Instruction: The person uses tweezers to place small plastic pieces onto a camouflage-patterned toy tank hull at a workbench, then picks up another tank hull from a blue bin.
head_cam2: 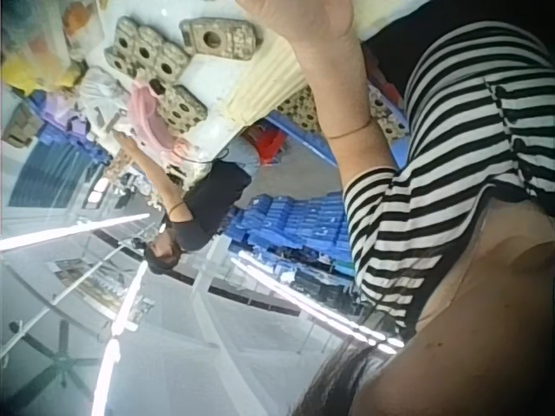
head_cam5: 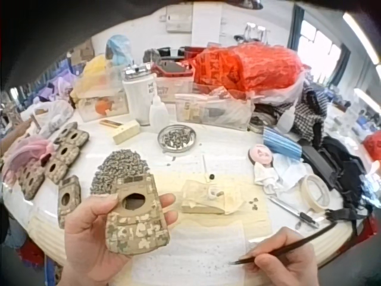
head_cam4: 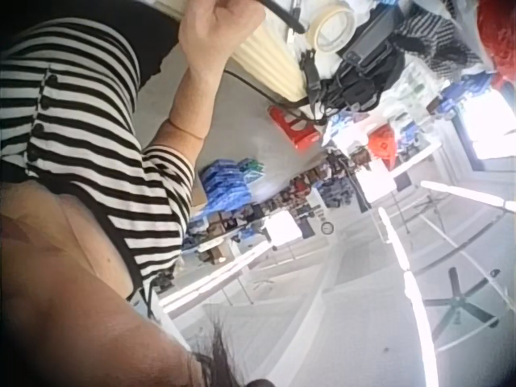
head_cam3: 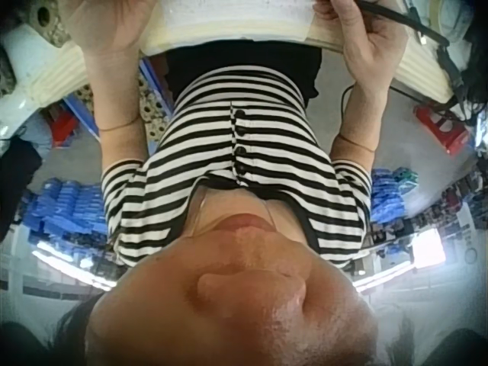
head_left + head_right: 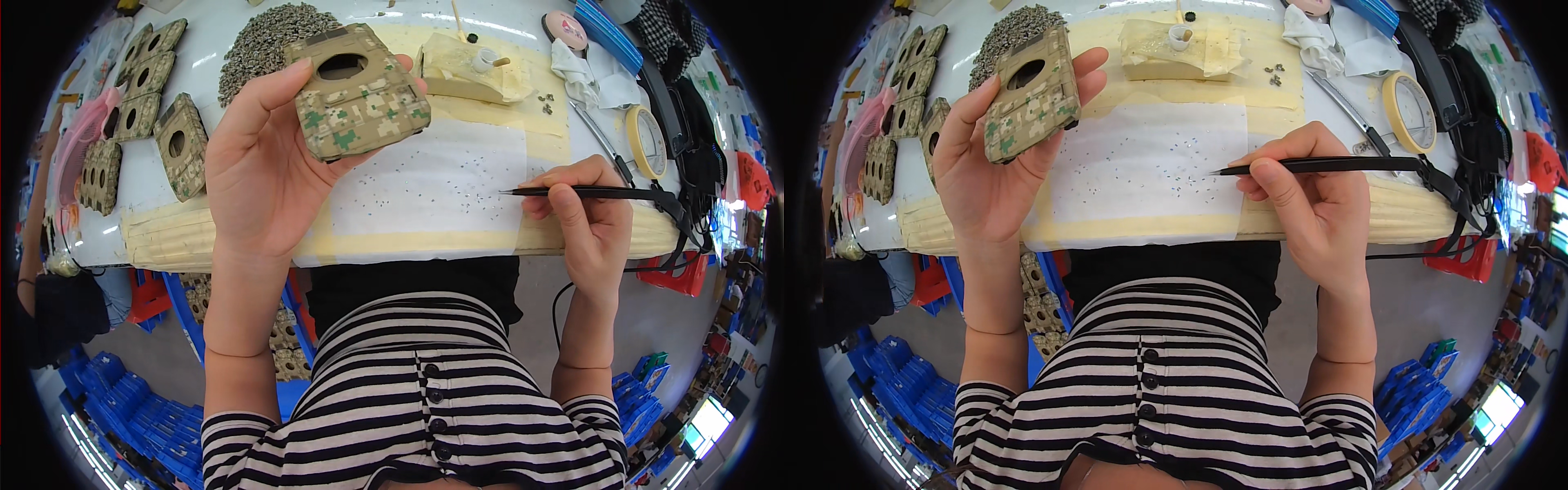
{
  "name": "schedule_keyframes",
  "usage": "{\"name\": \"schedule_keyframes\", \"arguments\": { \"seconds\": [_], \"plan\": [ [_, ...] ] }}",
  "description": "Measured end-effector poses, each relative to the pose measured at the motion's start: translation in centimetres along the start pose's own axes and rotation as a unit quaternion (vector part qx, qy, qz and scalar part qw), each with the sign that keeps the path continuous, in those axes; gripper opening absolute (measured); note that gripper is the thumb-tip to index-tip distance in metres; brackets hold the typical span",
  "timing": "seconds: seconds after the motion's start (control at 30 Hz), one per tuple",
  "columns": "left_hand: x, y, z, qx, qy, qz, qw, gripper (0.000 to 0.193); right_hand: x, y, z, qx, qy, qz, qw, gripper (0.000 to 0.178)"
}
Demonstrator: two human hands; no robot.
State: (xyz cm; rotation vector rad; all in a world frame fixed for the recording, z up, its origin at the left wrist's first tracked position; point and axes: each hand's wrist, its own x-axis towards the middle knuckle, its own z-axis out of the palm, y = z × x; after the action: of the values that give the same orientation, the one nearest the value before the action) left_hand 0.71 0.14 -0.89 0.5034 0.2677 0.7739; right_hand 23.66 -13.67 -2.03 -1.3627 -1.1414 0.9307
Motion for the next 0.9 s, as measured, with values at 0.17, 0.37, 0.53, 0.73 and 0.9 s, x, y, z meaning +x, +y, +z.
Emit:
{"name": "schedule_keyframes", "arguments": {
  "seconds": [0.17,0.37,0.53,0.73,0.9],
  "plan": [
    [-0.11,-0.05,-0.13,-0.003,-0.003,0.002,1.0,0.052,0.05,-0.03,0.24,-0.025,-0.026,0.031,0.999,0.01],
    [-0.04,0.0,-0.38,0.0,-0.014,0.002,1.0,0.052,0.05,0.25,-0.11,-0.03,-0.023,0.017,0.999,0.009],
    [-0.1,0.05,-0.38,-0.007,-0.015,0.0,1.0,0.053,-0.05,0.27,-0.22,-0.032,-0.014,0.011,0.999,0.008],
    [-0.16,0.08,-0.42,-0.005,-0.014,0.0,1.0,0.053,-0.02,0.25,-0.21,-0.037,-0.013,0.015,0.999,0.009],
    [-0.12,0.08,-0.36,-0.001,-0.01,0.0,1.0,0.053,-0.05,0.26,-0.18,-0.037,-0.012,0.019,0.999,0.008]
  ]
}}
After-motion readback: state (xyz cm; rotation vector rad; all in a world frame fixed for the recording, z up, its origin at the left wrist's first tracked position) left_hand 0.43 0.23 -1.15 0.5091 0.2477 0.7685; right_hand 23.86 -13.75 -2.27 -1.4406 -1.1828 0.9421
